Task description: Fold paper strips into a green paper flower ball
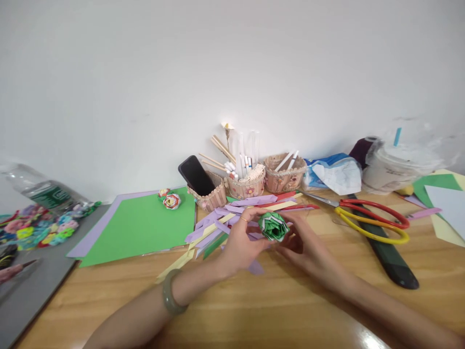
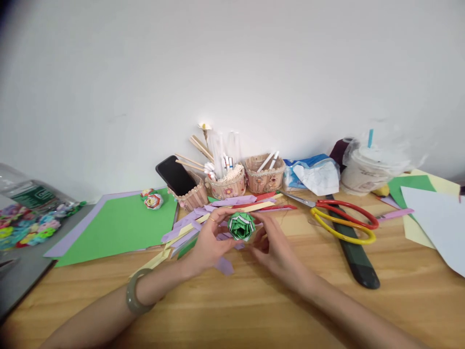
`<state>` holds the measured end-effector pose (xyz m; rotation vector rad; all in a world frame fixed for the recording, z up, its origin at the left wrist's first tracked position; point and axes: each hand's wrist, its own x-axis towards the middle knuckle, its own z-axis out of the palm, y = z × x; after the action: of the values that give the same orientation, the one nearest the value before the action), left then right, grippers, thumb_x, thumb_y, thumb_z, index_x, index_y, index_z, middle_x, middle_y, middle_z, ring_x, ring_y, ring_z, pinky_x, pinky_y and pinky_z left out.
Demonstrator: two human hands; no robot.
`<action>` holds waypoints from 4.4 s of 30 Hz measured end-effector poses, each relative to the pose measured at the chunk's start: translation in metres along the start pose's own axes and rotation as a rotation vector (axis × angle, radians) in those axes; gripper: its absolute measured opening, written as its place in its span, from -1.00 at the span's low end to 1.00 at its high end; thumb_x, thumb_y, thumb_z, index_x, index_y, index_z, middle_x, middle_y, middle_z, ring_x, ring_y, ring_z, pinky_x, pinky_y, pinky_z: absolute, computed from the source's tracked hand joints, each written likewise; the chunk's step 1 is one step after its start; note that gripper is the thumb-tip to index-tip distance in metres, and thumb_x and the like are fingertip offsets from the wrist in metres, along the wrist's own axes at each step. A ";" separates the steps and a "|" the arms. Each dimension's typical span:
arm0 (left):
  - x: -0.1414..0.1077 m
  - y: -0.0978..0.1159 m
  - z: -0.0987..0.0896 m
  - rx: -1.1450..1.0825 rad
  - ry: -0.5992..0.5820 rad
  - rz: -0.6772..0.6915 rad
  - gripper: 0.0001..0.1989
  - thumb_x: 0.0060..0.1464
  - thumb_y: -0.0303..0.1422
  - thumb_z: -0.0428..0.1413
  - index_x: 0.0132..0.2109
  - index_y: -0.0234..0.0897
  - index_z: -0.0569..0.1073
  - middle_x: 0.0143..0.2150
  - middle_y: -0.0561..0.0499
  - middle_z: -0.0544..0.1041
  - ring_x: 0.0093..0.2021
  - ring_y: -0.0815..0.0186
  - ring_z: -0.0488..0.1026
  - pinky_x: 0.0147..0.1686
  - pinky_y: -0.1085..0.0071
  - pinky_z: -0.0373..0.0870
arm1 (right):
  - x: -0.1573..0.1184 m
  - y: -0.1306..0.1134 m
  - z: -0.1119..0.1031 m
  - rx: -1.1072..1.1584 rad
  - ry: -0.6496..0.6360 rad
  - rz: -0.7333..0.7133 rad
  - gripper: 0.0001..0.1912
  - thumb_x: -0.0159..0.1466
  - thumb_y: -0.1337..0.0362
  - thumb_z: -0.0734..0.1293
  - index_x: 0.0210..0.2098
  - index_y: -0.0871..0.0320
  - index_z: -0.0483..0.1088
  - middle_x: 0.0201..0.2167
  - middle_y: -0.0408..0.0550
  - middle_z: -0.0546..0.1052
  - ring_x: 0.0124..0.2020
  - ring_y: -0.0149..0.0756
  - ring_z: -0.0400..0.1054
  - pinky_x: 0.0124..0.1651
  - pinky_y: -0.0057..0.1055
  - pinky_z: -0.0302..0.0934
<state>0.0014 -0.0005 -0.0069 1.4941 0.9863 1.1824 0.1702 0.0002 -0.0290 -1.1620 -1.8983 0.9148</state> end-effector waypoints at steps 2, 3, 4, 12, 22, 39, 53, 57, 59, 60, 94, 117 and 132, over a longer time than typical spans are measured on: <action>0.001 0.002 -0.001 0.041 -0.012 0.043 -0.57 -0.16 -0.45 0.23 -0.09 -0.23 0.33 -0.10 -0.04 0.46 -0.12 0.27 0.41 -0.14 0.35 0.34 | 0.000 0.001 0.002 -0.026 -0.002 -0.022 -0.60 0.17 0.29 0.24 0.00 0.14 0.13 -0.25 -0.01 0.31 -0.45 -0.36 0.29 -0.49 -0.40 0.28; 0.001 0.003 -0.001 0.058 -0.011 0.052 -0.58 -0.16 -0.44 0.23 -0.09 -0.24 0.34 -0.09 -0.05 0.47 -0.12 0.27 0.42 -0.13 0.34 0.34 | 0.000 0.001 0.002 -0.037 0.002 -0.034 -0.62 0.18 0.28 0.23 -0.02 0.14 0.15 -0.23 0.00 0.31 -0.45 -0.36 0.29 -0.49 -0.40 0.28; 0.002 0.004 -0.001 0.070 -0.005 0.058 -0.58 -0.17 -0.44 0.23 -0.09 -0.24 0.35 -0.08 -0.06 0.47 -0.11 0.25 0.42 -0.12 0.33 0.34 | 0.000 0.001 0.003 -0.048 0.007 -0.040 -0.64 0.18 0.28 0.23 -0.02 0.14 0.16 -0.22 0.00 0.31 -0.45 -0.37 0.29 -0.49 -0.40 0.27; -0.011 0.021 -0.033 0.073 -0.030 -0.011 -0.51 -0.22 -0.45 0.26 -0.06 -0.28 0.37 -0.05 -0.11 0.49 -0.09 0.22 0.45 -0.09 0.31 0.36 | 0.000 0.003 -0.001 -0.075 -0.021 -0.063 -0.71 0.22 0.27 0.18 -0.06 0.14 0.24 -0.22 0.01 0.31 -0.43 -0.36 0.30 -0.44 -0.39 0.29; -0.055 -0.008 -0.177 0.418 0.551 -0.129 -0.55 -0.23 -0.35 0.22 -0.10 -0.23 0.40 -0.01 -0.08 0.41 -0.12 0.21 0.42 -0.09 0.20 0.37 | 0.002 0.008 0.003 -0.149 -0.121 -0.056 -0.76 0.21 0.21 0.19 -0.19 0.11 0.40 -0.14 0.05 0.34 -0.32 -0.29 0.36 -0.33 -0.34 0.33; -0.052 -0.029 -0.211 0.468 0.646 -0.140 -0.36 -0.21 -0.47 0.12 0.09 -0.21 0.17 0.18 -0.14 0.22 0.12 0.19 0.25 0.10 0.17 0.18 | 0.002 0.014 0.002 -0.238 -0.174 -0.089 -0.79 0.25 0.16 0.18 -0.25 0.07 0.40 -0.18 0.04 0.40 -0.13 -0.16 0.35 -0.09 -0.20 0.30; -0.046 -0.002 -0.260 0.552 0.466 -0.229 -0.52 -0.23 -0.38 0.19 -0.05 -0.29 0.41 0.02 -0.12 0.45 0.07 0.07 0.32 0.14 0.07 0.07 | 0.002 0.012 0.002 -0.254 -0.170 -0.105 -0.78 0.25 0.16 0.18 -0.29 0.08 0.42 -0.20 0.04 0.40 -0.16 -0.17 0.35 -0.11 -0.22 0.30; -0.040 0.000 -0.276 0.536 0.465 -0.211 -0.49 -0.24 -0.47 0.15 -0.02 -0.25 0.41 0.01 -0.10 0.47 0.05 0.08 0.35 0.10 0.09 0.16 | 0.003 0.011 0.003 -0.255 -0.164 -0.110 -0.77 0.25 0.15 0.18 -0.30 0.07 0.44 -0.20 0.04 0.41 -0.17 -0.16 0.36 -0.14 -0.22 0.32; -0.036 -0.002 -0.280 0.540 0.519 -0.164 -0.44 -0.23 -0.50 0.10 0.03 -0.24 0.36 0.03 -0.10 0.46 0.05 0.11 0.35 0.06 0.12 0.23 | 0.003 0.011 0.003 -0.255 -0.161 -0.106 -0.77 0.24 0.15 0.18 -0.31 0.06 0.44 -0.20 0.04 0.41 -0.18 -0.16 0.36 -0.16 -0.23 0.33; -0.034 -0.004 -0.281 0.550 0.567 -0.128 -0.43 -0.20 -0.51 0.06 0.06 -0.24 0.32 0.05 -0.09 0.43 0.07 0.13 0.34 0.05 0.14 0.24 | 0.003 0.010 0.003 -0.255 -0.160 -0.104 -0.77 0.24 0.15 0.18 -0.31 0.05 0.44 -0.20 0.03 0.42 -0.18 -0.16 0.37 -0.16 -0.23 0.33; -0.014 -0.018 -0.065 1.144 -0.520 0.414 -0.59 0.19 -0.33 -0.15 0.15 -0.37 0.21 0.14 -0.17 0.35 0.17 0.17 0.20 0.12 0.24 0.19 | 0.000 0.015 0.005 -0.548 -0.123 -0.306 -0.63 0.21 0.25 0.23 0.01 0.10 0.30 -0.01 0.08 0.42 0.00 -0.08 0.29 -0.02 -0.04 0.25; 0.040 0.034 -0.065 1.234 -0.206 0.052 -0.70 0.16 -0.38 -0.14 -0.15 -0.21 0.48 -0.21 -0.04 0.57 -0.19 0.18 0.48 -0.17 0.23 0.37 | 0.007 0.000 -0.017 -0.269 0.135 -0.082 -0.67 0.26 0.21 0.10 -0.08 0.18 0.35 -0.12 0.10 0.49 -0.11 -0.13 0.38 -0.10 -0.22 0.29; 0.028 0.016 -0.056 1.034 -0.353 -0.085 -0.74 0.00 -0.20 0.06 -0.17 -0.21 0.42 -0.30 0.03 0.57 -0.27 0.23 0.49 -0.33 0.38 0.34 | 0.023 -0.006 -0.022 -0.279 0.065 0.085 -0.67 0.19 0.26 0.12 -0.11 0.15 0.34 -0.23 0.06 0.53 -0.25 -0.15 0.42 -0.23 -0.24 0.31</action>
<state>-0.0468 0.0335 0.0184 2.3044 1.4785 0.2599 0.1786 0.0232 -0.0088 -1.4278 -1.9804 0.6611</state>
